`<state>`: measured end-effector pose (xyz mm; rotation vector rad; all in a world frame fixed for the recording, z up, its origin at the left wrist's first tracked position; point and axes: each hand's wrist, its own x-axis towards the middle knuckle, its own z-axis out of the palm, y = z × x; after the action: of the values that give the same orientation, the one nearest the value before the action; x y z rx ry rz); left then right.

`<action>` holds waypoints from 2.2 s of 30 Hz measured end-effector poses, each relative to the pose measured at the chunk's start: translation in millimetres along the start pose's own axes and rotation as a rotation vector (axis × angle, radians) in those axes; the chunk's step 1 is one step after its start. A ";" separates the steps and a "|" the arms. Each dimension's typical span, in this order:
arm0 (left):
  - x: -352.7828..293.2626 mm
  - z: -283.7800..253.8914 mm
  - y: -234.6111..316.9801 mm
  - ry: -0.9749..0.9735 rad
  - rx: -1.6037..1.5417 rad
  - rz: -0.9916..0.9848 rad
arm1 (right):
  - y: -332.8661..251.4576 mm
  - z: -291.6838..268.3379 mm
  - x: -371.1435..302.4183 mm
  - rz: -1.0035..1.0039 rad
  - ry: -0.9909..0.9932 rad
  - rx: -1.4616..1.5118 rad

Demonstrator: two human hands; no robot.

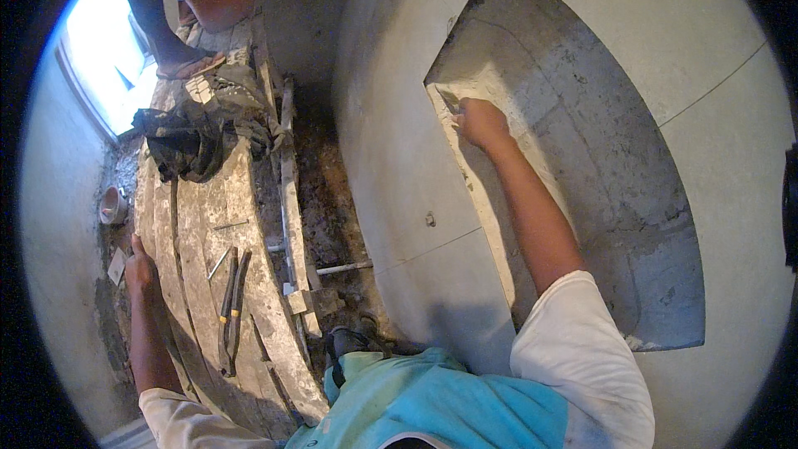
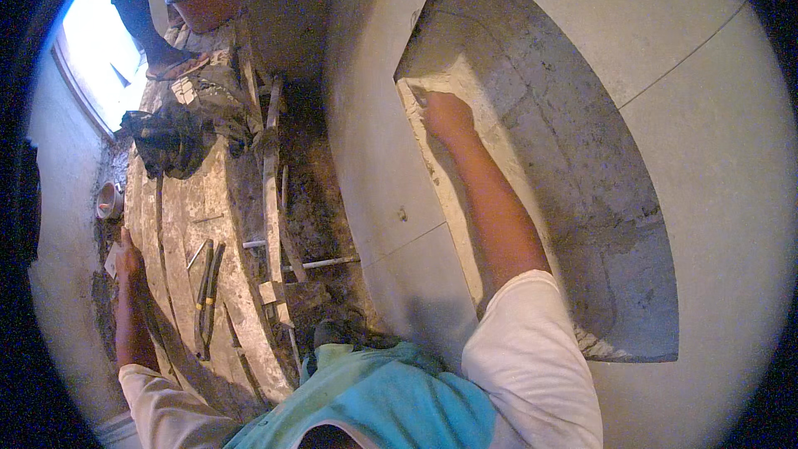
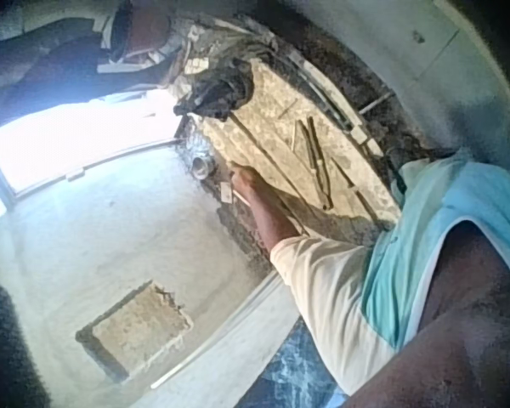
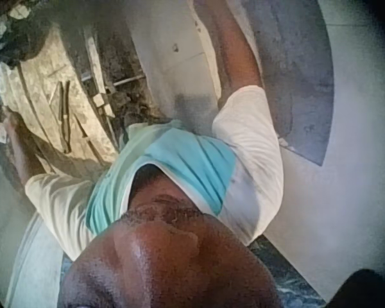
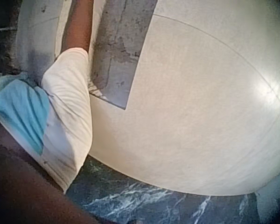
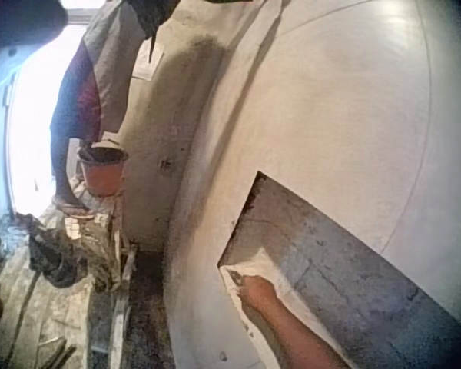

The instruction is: The person applies plaster or filler into the corners and along the edges of a wall niche using a small metal scraper.

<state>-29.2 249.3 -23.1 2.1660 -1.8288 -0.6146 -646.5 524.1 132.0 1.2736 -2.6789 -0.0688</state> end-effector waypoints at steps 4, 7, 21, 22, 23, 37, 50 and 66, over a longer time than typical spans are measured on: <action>10.9 2.8 -14.0 0.006 0.029 0.009 | 4.4 -36.8 4.6 -0.004 -0.027 0.055; 14.2 10.1 -10.8 0.025 0.056 0.092 | 8.8 -7.0 12.6 0.041 -0.023 -0.017; -18.9 -3.5 23.5 0.096 -0.005 0.004 | -1.2 -39.4 38.9 -0.011 -0.099 -0.072; -17.3 -1.8 21.2 0.103 -0.010 0.009 | 1.4 -34.8 34.5 0.007 -0.069 -0.005; -16.3 -2.3 17.7 0.089 -0.028 0.006 | 2.8 -34.2 33.7 -0.008 -0.087 -0.018; 1.0 0.6 -2.2 0.004 0.062 0.029 | 28.3 -11.6 28.9 0.172 0.004 0.180; 3.8 8.4 -5.2 0.066 0.104 0.115 | 38.9 -17.2 40.0 0.127 0.024 -0.069; 8.8 -3.0 -10.7 -0.084 -0.001 0.013 | 60.1 -17.4 47.8 -0.016 -0.209 -0.099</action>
<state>-17.3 242.4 -26.6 2.1566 -1.8826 -0.7139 -719.1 525.8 162.6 1.3241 -2.7959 -0.3512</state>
